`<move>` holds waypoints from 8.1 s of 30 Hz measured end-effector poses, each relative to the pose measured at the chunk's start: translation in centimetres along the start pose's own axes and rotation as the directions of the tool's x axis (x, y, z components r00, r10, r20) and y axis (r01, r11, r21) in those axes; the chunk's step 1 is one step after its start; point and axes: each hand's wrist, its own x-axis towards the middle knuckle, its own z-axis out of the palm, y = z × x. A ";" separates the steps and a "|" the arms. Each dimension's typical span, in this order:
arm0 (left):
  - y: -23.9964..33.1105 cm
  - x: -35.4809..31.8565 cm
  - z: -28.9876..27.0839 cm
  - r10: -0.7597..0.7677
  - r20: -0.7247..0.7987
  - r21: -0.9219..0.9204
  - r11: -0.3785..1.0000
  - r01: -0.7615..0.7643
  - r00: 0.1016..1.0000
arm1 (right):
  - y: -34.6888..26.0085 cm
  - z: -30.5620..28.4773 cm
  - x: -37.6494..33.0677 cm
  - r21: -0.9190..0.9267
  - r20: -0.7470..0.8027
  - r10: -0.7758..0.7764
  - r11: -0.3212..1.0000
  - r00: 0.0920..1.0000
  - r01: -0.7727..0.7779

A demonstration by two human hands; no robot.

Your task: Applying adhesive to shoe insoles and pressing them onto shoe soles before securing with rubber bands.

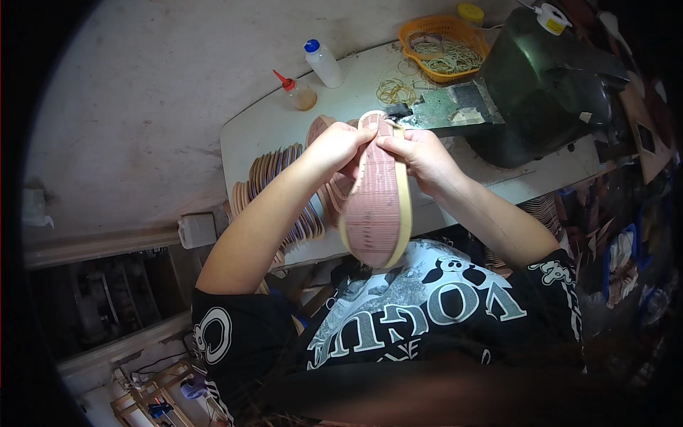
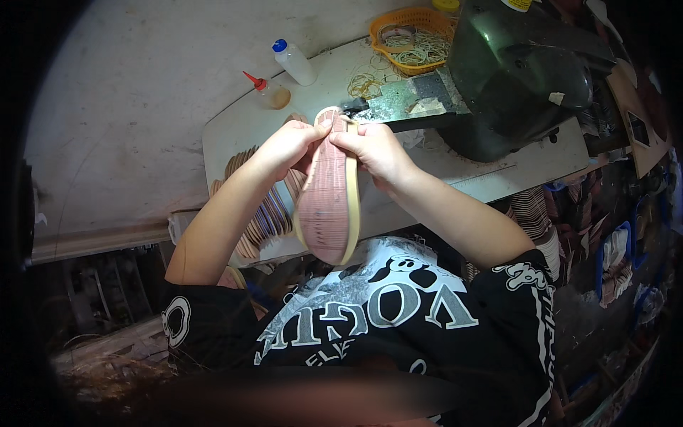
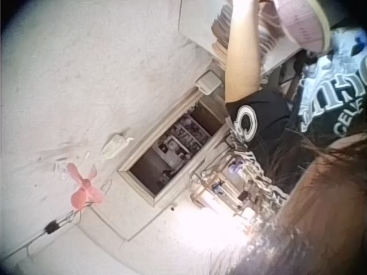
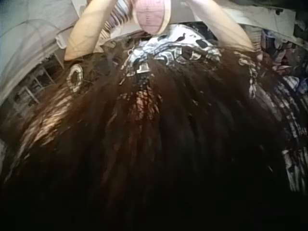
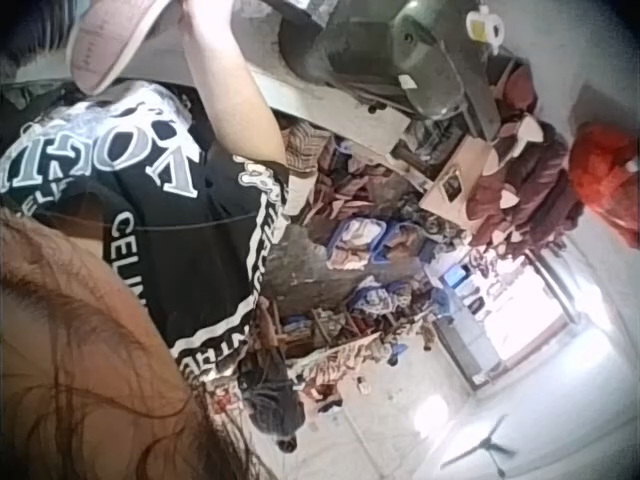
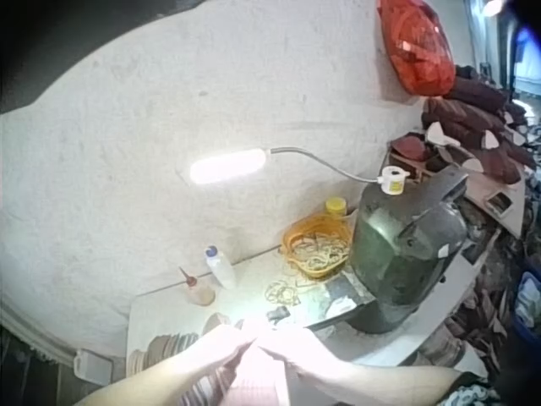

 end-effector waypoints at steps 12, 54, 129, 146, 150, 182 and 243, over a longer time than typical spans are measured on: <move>1.8 1.4 -1.4 0.000 -0.056 0.287 0.958 0.016 0.998 | 3.0 -0.9 -7.7 -0.130 0.150 0.092 0.989 0.984 -0.073; 4.6 9.3 -7.2 0.087 0.508 0.368 0.878 -0.307 0.857 | 1.5 3.7 0.6 0.281 -0.076 0.143 0.953 0.987 -0.116; -6.7 -10.5 -0.1 0.697 -0.119 -0.660 0.477 -0.581 0.707 | 5.3 1.6 -2.4 -0.698 0.462 0.222 0.688 0.859 0.198; -18.9 -6.8 -3.0 0.581 -0.556 0.814 0.524 0.249 0.594 | 7.3 1.1 -0.9 -0.412 0.261 0.256 0.901 0.931 -0.133; -19.0 -6.3 -3.0 0.636 -0.502 0.856 0.461 0.233 0.587 | 5.5 1.3 -0.6 -0.160 0.255 0.318 0.945 0.913 -0.284; -5.0 -6.5 2.0 0.512 -0.340 -0.690 0.434 -0.579 0.789 | 1.6 1.1 -0.9 0.079 0.552 0.039 0.992 0.833 -0.099; 8.2 8.3 -5.9 0.121 0.683 0.696 0.191 -0.692 0.720 | 1.7 2.5 0.4 0.273 -0.041 0.074 0.960 0.996 -0.060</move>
